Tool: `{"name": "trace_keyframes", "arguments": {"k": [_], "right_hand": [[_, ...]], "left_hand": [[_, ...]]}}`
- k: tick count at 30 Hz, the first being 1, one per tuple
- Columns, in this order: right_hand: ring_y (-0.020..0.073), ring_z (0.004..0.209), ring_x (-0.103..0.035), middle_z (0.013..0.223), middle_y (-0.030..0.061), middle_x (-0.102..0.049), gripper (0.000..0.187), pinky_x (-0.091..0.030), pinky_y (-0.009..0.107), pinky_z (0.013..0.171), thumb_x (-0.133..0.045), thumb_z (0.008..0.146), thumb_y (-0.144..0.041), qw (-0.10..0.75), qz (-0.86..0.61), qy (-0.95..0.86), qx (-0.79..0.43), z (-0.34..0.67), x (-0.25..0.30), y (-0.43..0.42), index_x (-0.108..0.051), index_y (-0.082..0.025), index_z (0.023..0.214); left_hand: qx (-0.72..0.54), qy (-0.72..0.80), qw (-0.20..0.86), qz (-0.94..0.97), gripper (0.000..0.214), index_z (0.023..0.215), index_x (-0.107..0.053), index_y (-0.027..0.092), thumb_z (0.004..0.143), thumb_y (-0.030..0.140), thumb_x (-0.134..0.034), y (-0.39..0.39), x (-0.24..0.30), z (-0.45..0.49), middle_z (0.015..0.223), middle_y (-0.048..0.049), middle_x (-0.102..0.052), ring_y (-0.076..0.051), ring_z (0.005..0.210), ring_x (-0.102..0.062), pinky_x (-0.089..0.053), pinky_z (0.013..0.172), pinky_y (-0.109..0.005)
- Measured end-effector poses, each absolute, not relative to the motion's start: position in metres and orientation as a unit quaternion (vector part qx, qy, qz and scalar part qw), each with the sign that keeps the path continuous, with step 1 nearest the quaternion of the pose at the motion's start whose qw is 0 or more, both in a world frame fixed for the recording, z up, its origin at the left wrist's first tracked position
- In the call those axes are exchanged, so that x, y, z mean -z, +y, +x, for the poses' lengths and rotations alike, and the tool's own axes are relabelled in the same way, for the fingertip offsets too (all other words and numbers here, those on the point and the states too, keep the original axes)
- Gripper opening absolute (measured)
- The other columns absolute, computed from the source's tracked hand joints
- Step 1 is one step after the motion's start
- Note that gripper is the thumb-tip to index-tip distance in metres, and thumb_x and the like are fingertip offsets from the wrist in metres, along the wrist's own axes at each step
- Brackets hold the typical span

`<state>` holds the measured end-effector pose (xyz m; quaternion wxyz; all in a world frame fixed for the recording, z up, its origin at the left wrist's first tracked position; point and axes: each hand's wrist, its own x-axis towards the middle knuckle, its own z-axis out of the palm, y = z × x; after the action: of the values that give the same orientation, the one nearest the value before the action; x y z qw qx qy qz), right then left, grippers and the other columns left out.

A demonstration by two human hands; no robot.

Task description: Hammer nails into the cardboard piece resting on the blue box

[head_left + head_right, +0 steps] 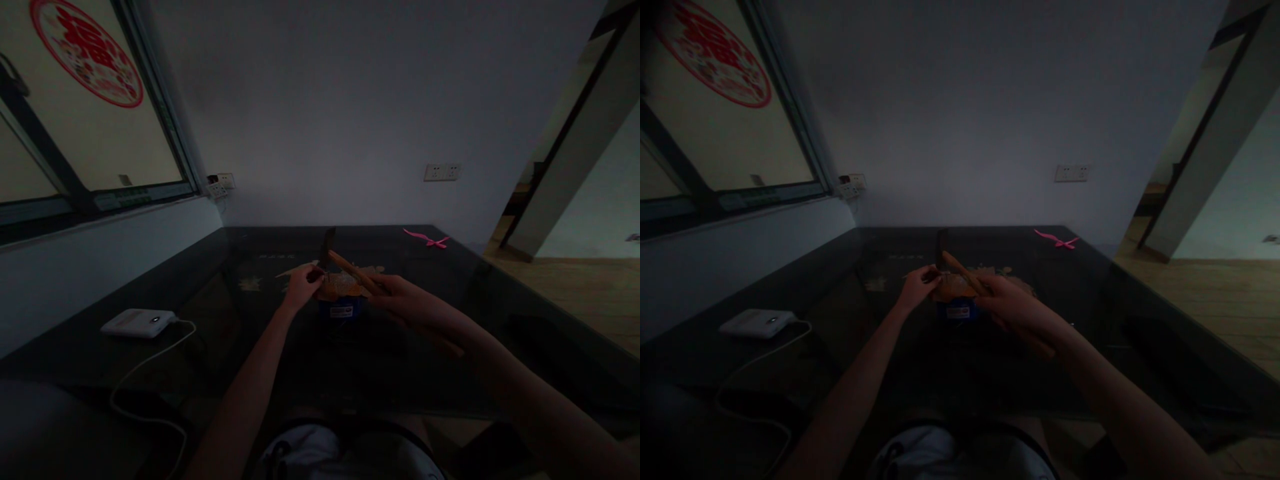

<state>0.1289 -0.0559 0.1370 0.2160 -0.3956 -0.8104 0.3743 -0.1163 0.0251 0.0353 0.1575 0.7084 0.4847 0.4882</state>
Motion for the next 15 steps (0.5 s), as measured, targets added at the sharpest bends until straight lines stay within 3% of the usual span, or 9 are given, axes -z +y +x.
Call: {"name": "trace_keyframes", "arguments": {"k": [15], "right_hand": [[0.0065, 0.041, -0.041, 0.059, -0.0045, -0.050, 0.041, -0.034, 0.018, 0.039, -0.051, 0.076, -0.020, 0.202, -0.405, -0.797, -0.399, 0.1246, -0.1367, -0.0588, -0.051, -0.014, 0.116]], "left_hand": [[-0.502, 0.490, 0.203, 0.684, 0.014, 0.081, -0.065, 0.013, 0.072, 0.023, -0.060, 0.0341, -0.0290, -0.1181, 0.080, -0.0066, -0.068, -0.018, 0.075, -0.063, -0.049, 0.070, -0.029]]}}
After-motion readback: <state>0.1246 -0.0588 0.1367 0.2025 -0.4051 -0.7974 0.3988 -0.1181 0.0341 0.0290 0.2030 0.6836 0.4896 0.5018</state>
